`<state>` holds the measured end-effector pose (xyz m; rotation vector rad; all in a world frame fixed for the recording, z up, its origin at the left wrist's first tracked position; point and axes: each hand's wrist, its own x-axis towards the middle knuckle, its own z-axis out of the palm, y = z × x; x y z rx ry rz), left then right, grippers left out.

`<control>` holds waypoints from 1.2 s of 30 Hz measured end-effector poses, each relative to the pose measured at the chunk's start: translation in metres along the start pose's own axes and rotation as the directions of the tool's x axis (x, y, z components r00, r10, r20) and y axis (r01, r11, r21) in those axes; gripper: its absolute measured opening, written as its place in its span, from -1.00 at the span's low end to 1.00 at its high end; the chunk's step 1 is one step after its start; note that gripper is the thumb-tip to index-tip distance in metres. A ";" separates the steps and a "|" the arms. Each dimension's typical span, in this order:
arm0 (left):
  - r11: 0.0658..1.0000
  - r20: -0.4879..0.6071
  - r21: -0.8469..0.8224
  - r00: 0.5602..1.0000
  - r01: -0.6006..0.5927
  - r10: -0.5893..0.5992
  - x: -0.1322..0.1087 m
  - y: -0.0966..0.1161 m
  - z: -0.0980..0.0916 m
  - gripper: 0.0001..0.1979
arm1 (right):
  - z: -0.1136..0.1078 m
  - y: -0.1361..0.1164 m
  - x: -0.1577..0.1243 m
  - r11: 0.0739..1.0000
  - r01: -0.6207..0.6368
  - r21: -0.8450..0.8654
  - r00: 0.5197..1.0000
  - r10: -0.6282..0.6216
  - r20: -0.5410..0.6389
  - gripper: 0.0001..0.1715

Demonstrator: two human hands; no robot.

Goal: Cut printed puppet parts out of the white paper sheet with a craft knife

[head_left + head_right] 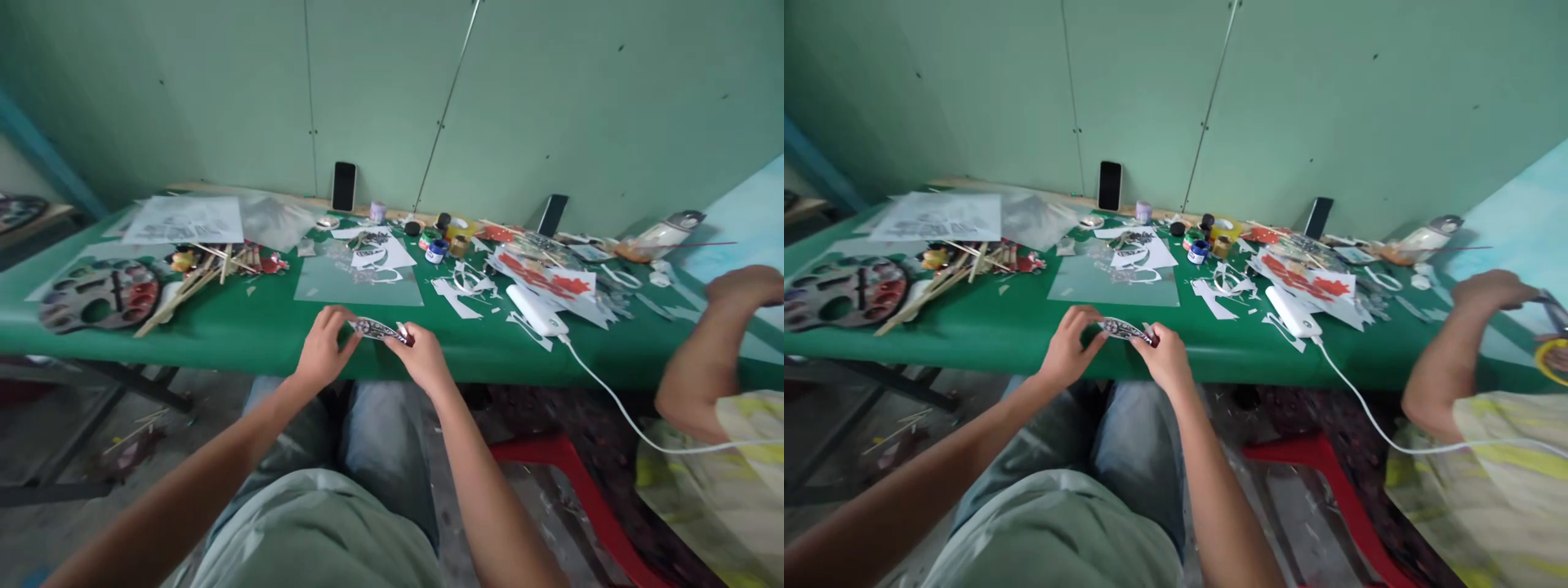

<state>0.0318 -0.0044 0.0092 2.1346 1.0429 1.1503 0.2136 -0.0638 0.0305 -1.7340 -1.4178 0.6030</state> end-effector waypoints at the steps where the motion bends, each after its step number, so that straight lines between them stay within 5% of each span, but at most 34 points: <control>1: 0.995 -0.069 -0.058 0.994 0.076 -0.080 -0.004 0.005 -0.006 -0.68 | 0.004 -0.006 -0.004 0.998 0.028 0.064 1.000 -0.027 -0.013 -0.57; 3: 0.959 -0.114 -0.205 0.969 0.194 -0.220 -0.013 0.019 -0.016 -0.58 | 0.013 -0.018 -0.015 0.981 0.071 0.178 0.997 -0.068 -0.027 -0.56; 8: 0.803 0.052 -0.505 0.940 0.317 -0.338 -0.029 0.071 -0.037 -0.53 | 0.023 -0.049 -0.053 0.900 0.107 0.422 0.994 -0.112 -0.013 -0.51; 15: 0.688 0.207 -0.612 0.919 0.390 -0.337 -0.031 0.107 -0.055 -0.64 | 0.003 -0.069 -0.080 0.611 -0.189 0.769 0.968 -0.017 0.252 -0.42; 21: 0.651 0.269 -0.632 0.907 0.420 -0.324 -0.038 0.114 -0.062 -0.65 | 0.002 -0.071 -0.084 0.692 -0.038 0.721 0.990 -0.072 0.121 -0.52; 25: 0.641 0.227 -0.660 0.917 0.392 -0.328 -0.043 0.122 -0.069 -0.60 | 0.002 -0.079 -0.091 0.675 -0.033 0.737 0.981 -0.120 0.155 -0.55; 36: 0.767 0.148 -0.532 0.932 0.358 -0.332 -0.070 0.129 -0.077 -0.61 | 0.001 -0.085 -0.101 0.762 0.099 0.640 0.979 -0.189 0.073 -0.57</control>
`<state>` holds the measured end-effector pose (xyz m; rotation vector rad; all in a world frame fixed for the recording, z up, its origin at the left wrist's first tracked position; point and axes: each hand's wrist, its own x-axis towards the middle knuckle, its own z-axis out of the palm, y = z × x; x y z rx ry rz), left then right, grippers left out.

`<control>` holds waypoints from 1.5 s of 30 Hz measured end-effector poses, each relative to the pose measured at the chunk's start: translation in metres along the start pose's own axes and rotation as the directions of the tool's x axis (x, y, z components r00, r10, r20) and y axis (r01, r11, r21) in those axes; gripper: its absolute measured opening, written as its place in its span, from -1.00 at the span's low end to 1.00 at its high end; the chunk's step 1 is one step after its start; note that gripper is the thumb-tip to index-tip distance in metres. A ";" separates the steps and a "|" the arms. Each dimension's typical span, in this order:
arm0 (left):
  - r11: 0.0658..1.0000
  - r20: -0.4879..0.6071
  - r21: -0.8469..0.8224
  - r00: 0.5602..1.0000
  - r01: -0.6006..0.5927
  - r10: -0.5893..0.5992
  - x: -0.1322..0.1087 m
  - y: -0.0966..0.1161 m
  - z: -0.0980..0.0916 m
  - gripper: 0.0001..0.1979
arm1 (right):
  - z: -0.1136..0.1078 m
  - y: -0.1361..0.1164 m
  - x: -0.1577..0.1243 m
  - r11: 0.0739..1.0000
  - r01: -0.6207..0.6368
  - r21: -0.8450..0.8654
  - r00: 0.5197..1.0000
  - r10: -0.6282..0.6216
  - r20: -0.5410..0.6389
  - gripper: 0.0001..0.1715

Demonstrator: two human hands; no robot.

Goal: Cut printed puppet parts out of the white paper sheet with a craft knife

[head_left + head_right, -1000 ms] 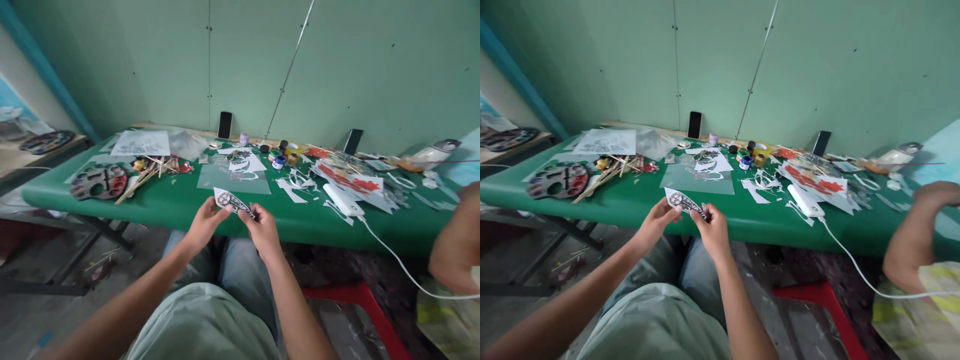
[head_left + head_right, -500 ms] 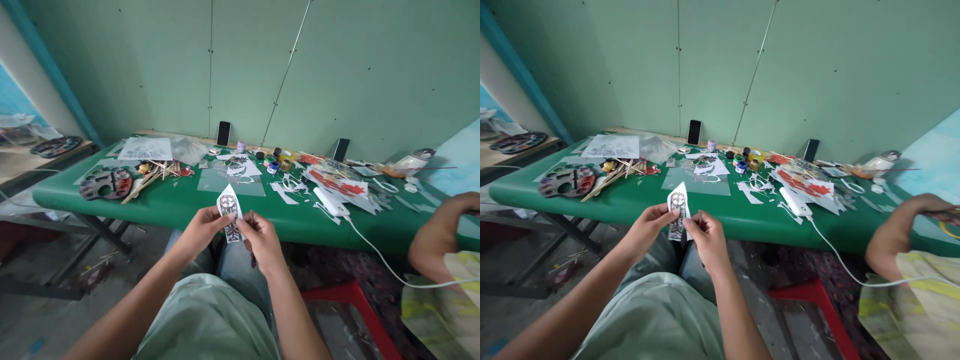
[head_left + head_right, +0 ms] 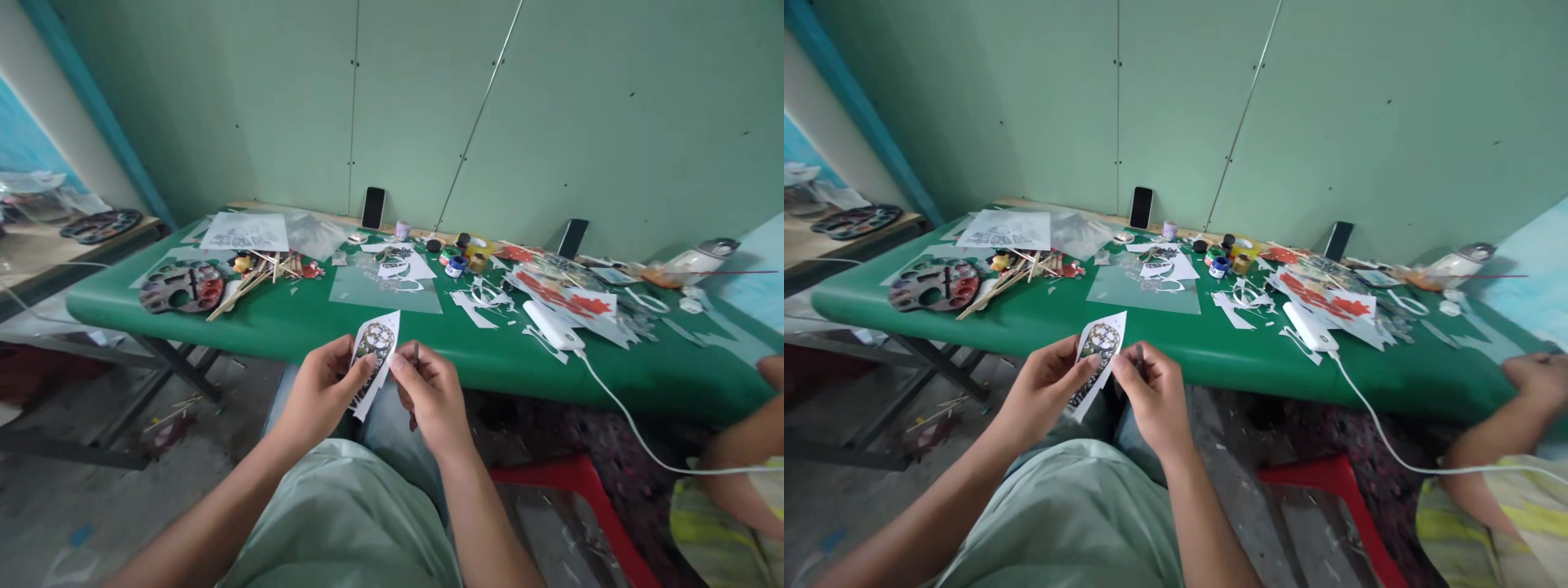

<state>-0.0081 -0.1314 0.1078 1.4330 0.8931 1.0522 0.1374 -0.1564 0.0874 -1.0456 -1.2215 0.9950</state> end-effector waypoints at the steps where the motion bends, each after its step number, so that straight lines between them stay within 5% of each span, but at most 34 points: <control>1: 1.000 -0.008 0.012 1.000 0.002 -0.002 -0.002 -0.002 0.000 -0.61 | 0.000 0.002 -0.001 1.000 -0.011 -0.011 1.000 0.011 0.000 -0.58; 11: 0.986 0.094 -0.036 0.983 0.162 -0.158 0.002 -0.019 0.001 -0.65 | -0.006 0.018 -0.007 0.995 -0.095 0.024 0.987 0.091 0.133 -0.61; 17: 0.976 0.134 -0.103 0.975 0.193 -0.178 0.004 -0.015 0.005 -0.63 | -0.014 0.020 -0.010 0.995 -0.097 0.037 0.990 0.093 0.102 -0.63; 25: 0.984 0.244 0.100 0.955 0.149 -0.169 -0.003 -0.020 0.002 -0.71 | -0.012 0.011 -0.005 0.995 -0.055 -0.088 0.997 0.059 0.046 -0.66; 29: 0.970 0.152 0.167 0.968 0.175 -0.201 0.002 -0.022 -0.005 -0.70 | -0.011 0.013 -0.004 0.996 -0.061 -0.067 0.997 0.057 -0.052 -0.62; 38: 0.976 -0.132 -0.165 0.978 0.141 -0.164 0.013 -0.036 -0.015 -0.67 | -0.008 0.026 -0.010 0.984 -0.148 0.103 0.982 0.158 -0.105 -0.53; 45: 0.995 -0.114 0.025 0.989 0.094 -0.091 0.012 -0.034 -0.019 -0.63 | -0.016 0.023 -0.011 0.994 -0.093 -0.051 0.969 0.079 -0.234 -0.60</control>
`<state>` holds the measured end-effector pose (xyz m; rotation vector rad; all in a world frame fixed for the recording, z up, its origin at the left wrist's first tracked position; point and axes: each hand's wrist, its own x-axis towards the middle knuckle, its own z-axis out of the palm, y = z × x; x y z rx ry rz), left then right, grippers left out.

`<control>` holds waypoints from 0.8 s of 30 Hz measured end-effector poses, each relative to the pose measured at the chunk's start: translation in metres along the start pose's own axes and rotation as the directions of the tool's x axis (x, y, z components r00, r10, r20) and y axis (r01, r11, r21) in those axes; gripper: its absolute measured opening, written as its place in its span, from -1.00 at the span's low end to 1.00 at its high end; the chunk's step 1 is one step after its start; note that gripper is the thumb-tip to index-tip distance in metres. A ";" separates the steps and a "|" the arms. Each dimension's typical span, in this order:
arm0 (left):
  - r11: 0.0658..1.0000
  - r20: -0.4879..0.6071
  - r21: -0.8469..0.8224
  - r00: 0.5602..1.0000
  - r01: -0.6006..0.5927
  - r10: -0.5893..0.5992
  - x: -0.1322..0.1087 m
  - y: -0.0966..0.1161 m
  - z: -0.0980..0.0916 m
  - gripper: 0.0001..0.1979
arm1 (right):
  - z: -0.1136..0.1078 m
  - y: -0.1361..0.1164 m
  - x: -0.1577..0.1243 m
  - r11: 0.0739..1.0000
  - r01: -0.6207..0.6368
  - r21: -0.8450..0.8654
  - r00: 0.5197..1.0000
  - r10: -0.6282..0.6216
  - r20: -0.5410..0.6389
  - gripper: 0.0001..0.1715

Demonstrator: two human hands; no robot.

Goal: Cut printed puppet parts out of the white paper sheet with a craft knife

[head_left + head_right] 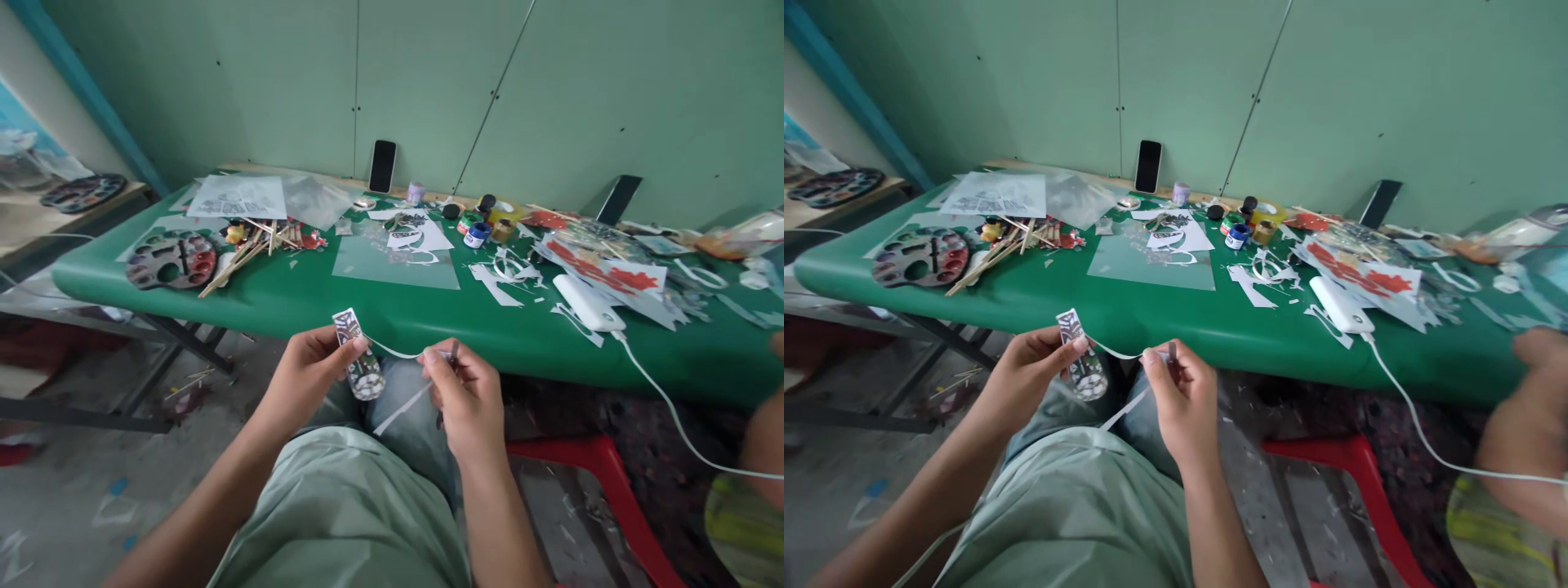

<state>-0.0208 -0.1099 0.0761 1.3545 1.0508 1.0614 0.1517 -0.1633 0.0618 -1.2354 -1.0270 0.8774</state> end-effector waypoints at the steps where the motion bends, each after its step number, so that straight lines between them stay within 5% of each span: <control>1: 1.000 0.012 0.018 1.000 -0.006 0.006 -0.001 0.002 0.000 -0.61 | -0.002 0.001 0.002 1.000 -0.009 0.014 1.000 0.009 -0.009 -0.61; 5: 0.998 0.096 0.064 0.995 0.011 -0.017 -0.006 0.009 0.001 -0.58 | -0.007 0.006 0.008 0.999 0.001 -0.044 0.998 -0.003 -0.056 -0.63; 9: 0.992 0.149 0.125 0.988 0.030 -0.049 -0.012 0.009 0.004 -0.55 | -0.009 0.002 0.006 0.857 0.196 -0.476 0.953 -0.280 -0.112 -0.74; 11: 0.989 0.152 0.148 0.987 0.022 -0.045 -0.014 0.009 0.006 -0.54 | -0.007 -0.002 0.002 0.793 0.275 -0.544 0.927 -0.370 -0.070 -0.73; 15: 0.979 0.161 0.205 0.987 -0.014 -0.020 -0.017 0.009 0.009 -0.57 | 0.000 -0.010 -0.003 0.842 0.351 -0.410 0.934 -0.345 0.093 -0.78; 24: 0.994 0.217 0.112 0.976 0.012 -0.036 -0.020 0.009 0.011 -0.63 | 0.008 -0.005 0.000 0.980 0.175 -0.093 0.950 -0.143 0.278 -0.66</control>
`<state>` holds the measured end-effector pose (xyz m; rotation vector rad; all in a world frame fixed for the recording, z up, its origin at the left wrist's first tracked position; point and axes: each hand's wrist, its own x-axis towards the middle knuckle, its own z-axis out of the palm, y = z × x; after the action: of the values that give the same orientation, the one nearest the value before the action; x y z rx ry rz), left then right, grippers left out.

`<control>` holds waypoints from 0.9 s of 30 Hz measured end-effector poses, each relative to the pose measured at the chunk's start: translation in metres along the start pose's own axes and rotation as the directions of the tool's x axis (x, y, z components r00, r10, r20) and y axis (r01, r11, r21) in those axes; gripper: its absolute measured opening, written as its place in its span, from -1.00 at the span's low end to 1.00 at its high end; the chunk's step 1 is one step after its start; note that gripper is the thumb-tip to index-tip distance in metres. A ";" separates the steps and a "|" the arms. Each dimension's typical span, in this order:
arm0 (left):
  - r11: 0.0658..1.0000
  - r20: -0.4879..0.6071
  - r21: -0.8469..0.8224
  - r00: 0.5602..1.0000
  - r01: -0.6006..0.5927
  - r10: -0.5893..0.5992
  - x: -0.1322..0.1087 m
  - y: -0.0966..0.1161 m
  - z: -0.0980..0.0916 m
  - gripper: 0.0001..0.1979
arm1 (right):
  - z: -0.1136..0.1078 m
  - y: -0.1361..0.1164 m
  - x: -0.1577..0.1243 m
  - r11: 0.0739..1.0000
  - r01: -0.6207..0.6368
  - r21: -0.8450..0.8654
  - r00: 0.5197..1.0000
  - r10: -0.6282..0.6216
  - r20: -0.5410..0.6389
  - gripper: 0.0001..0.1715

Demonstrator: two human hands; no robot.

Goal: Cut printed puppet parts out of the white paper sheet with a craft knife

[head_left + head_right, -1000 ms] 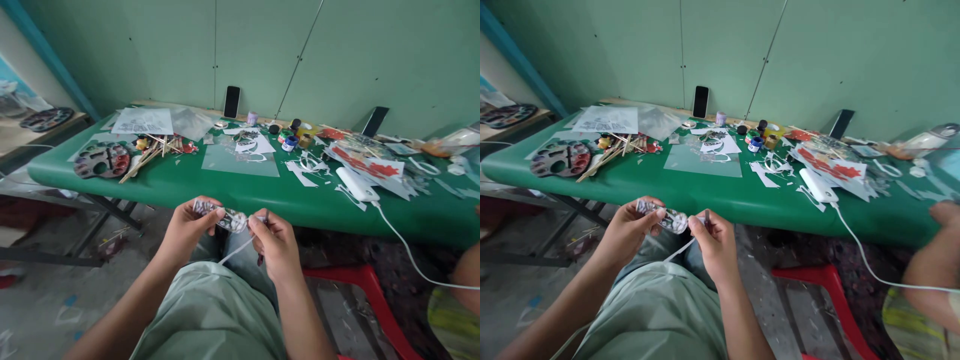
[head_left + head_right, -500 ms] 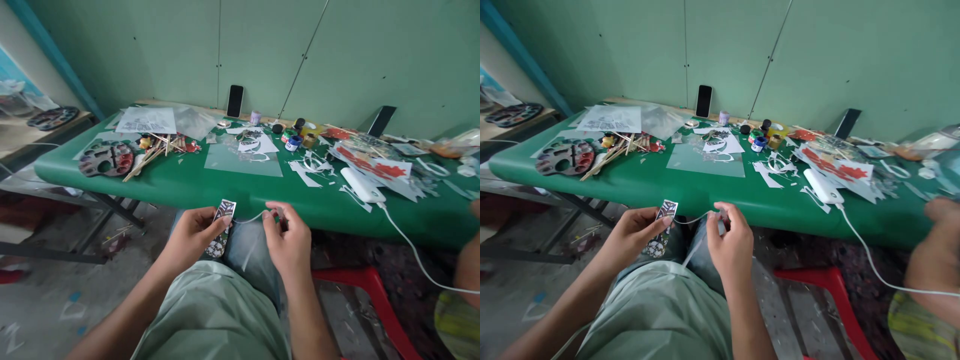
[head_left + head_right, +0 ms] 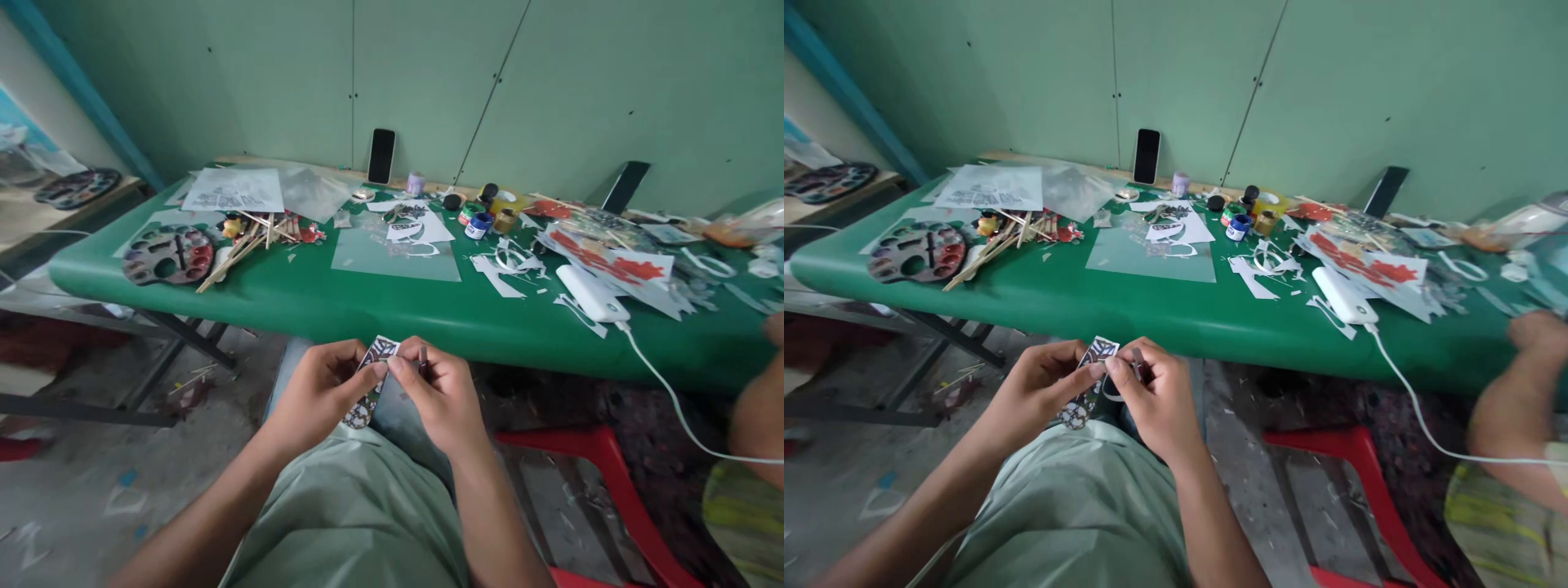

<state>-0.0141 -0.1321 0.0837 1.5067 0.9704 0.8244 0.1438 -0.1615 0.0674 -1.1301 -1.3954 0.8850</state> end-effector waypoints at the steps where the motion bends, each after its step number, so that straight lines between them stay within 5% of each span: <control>1: 1.000 0.018 -0.022 1.000 0.007 -0.006 0.000 0.000 0.000 -0.63 | -0.001 0.001 0.000 1.000 -0.009 0.021 1.000 0.008 0.021 -0.66; 10: 0.941 0.142 -0.326 0.989 0.091 -0.046 0.004 -0.004 0.002 -0.71 | -0.003 0.004 -0.002 0.959 -0.146 0.242 0.979 0.105 0.176 -0.60; 19: 0.975 0.091 -0.220 0.996 0.006 0.015 0.002 0.002 0.005 -0.66 | -0.001 0.001 -0.003 0.978 -0.017 0.208 0.994 -0.006 0.113 -0.63; 27: 0.964 0.142 -0.255 0.989 0.078 -0.042 0.001 0.002 0.005 -0.68 | -0.004 0.007 -0.002 0.922 -0.135 0.362 0.978 0.067 0.196 -0.68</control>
<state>-0.0094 -0.1333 0.0846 1.2830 0.7715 0.7634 0.1486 -0.1614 0.0605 -0.8495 -1.2488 1.2950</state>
